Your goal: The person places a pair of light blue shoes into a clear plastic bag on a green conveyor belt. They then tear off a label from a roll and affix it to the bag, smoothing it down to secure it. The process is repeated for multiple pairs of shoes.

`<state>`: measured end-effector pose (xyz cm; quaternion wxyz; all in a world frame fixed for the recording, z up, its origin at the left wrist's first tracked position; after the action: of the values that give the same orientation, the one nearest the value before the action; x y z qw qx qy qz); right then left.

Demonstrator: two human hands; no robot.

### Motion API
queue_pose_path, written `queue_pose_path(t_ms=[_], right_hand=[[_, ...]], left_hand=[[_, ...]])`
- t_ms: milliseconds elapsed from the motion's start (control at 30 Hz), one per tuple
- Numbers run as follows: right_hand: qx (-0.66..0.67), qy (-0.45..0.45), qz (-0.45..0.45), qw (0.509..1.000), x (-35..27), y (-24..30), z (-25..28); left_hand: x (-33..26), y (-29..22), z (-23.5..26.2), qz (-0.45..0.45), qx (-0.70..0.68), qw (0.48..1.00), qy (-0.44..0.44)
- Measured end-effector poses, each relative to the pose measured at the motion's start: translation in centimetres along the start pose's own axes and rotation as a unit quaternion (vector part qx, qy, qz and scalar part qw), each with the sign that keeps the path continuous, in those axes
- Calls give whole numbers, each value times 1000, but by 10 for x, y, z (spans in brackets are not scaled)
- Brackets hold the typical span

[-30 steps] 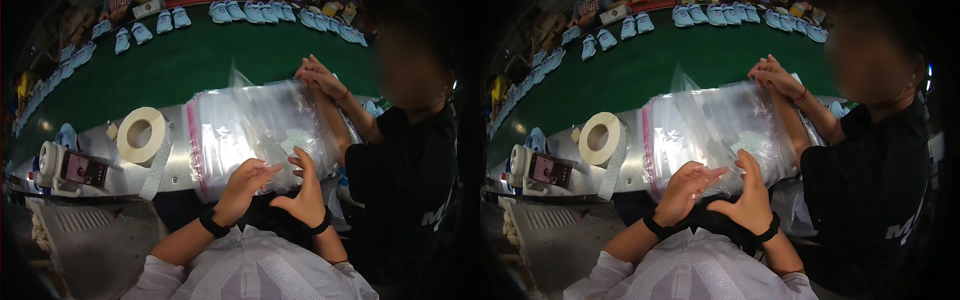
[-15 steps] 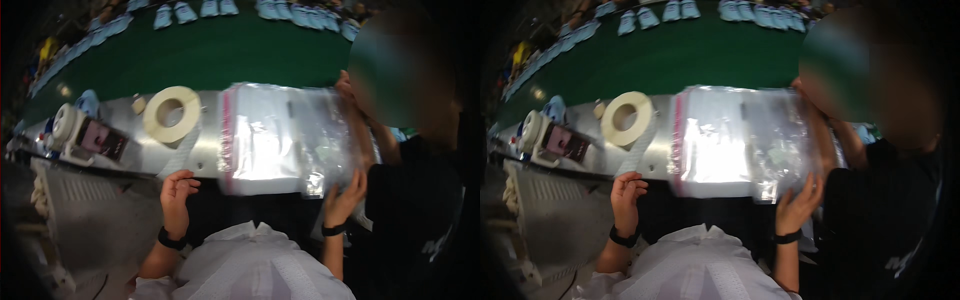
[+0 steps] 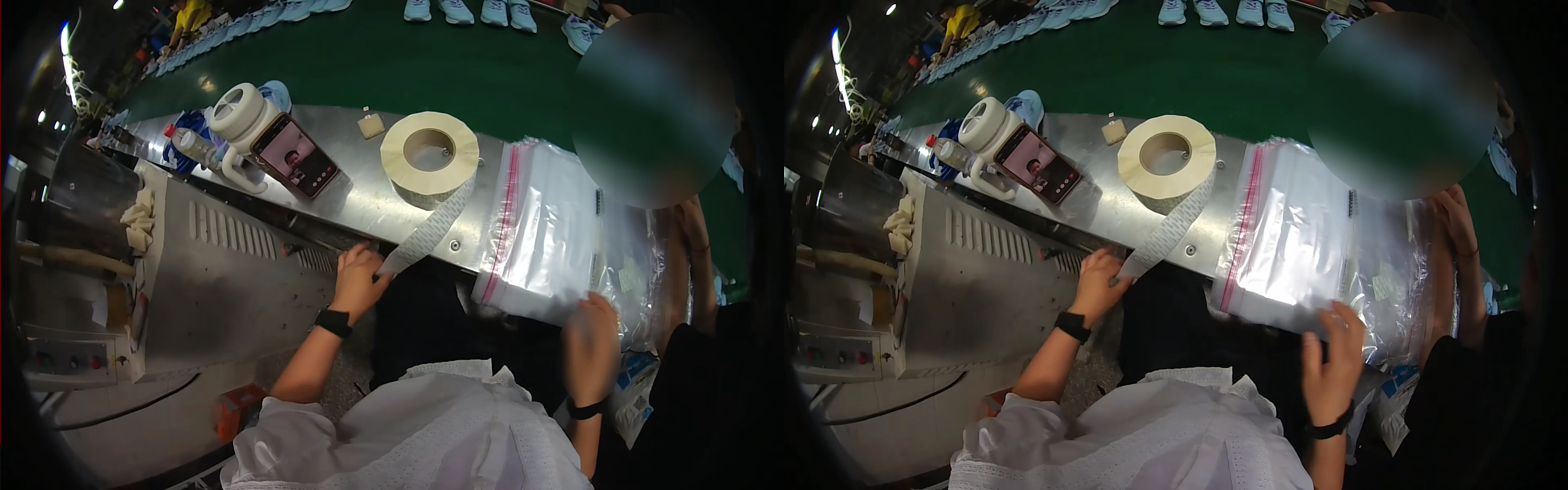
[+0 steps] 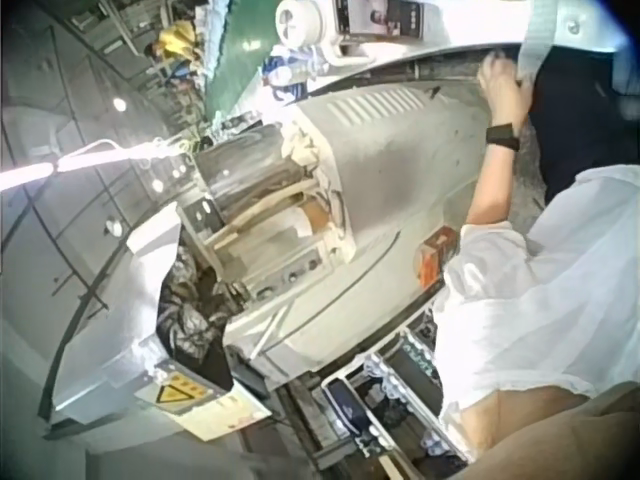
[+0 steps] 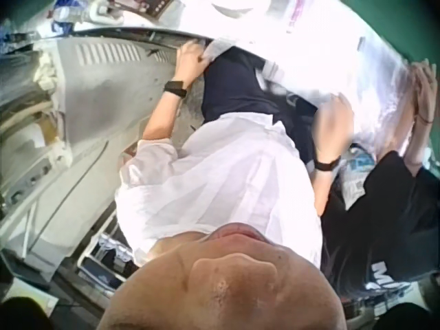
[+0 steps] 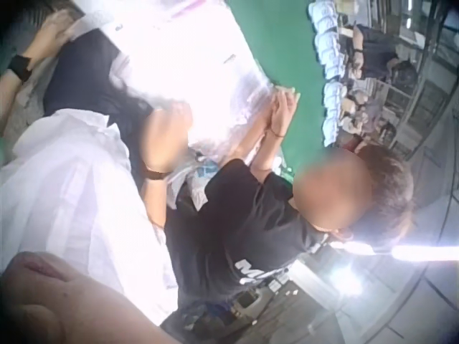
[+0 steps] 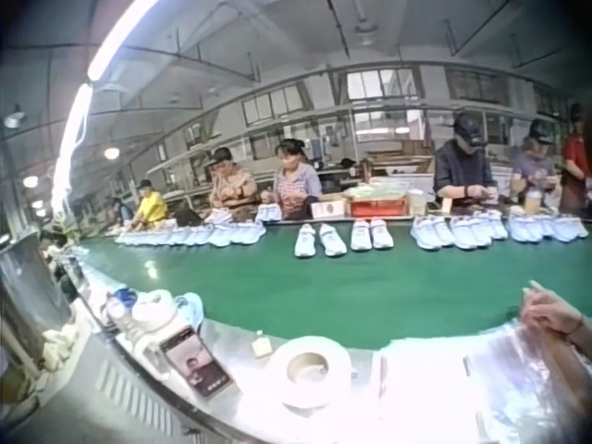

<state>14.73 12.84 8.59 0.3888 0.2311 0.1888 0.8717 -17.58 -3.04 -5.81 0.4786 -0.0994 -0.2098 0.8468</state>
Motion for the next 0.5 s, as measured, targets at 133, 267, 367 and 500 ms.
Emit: queue_pose_path(t_ms=[133, 267, 367, 500], right_hand=[[390, 384, -83, 833, -10, 48, -107], [564, 422, -232, 671, -14, 63, -173], [598, 380, -259, 656, -3, 55, -173], [357, 261, -115, 890, 18, 42, -143]], left_hand=[[-44, -43, -9, 165, -326, 906, 216], [-71, -105, -28, 213, -597, 715, 297], [-64, -120, -25, 192, -578, 725, 322], [-29, -134, 67, -65, -298, 942, -141]])
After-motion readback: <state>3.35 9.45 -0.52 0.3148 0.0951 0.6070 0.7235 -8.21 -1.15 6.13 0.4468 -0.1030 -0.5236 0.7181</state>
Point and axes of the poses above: each hand's wrist, its own x-axis towards the middle knuckle, its own z-axis out of the back of the hand, y = z × x, the point moved 9 cm from there along x, towards the middle knuckle, and after that the axes turned 1 degree about -y, right-handed, at the moved point
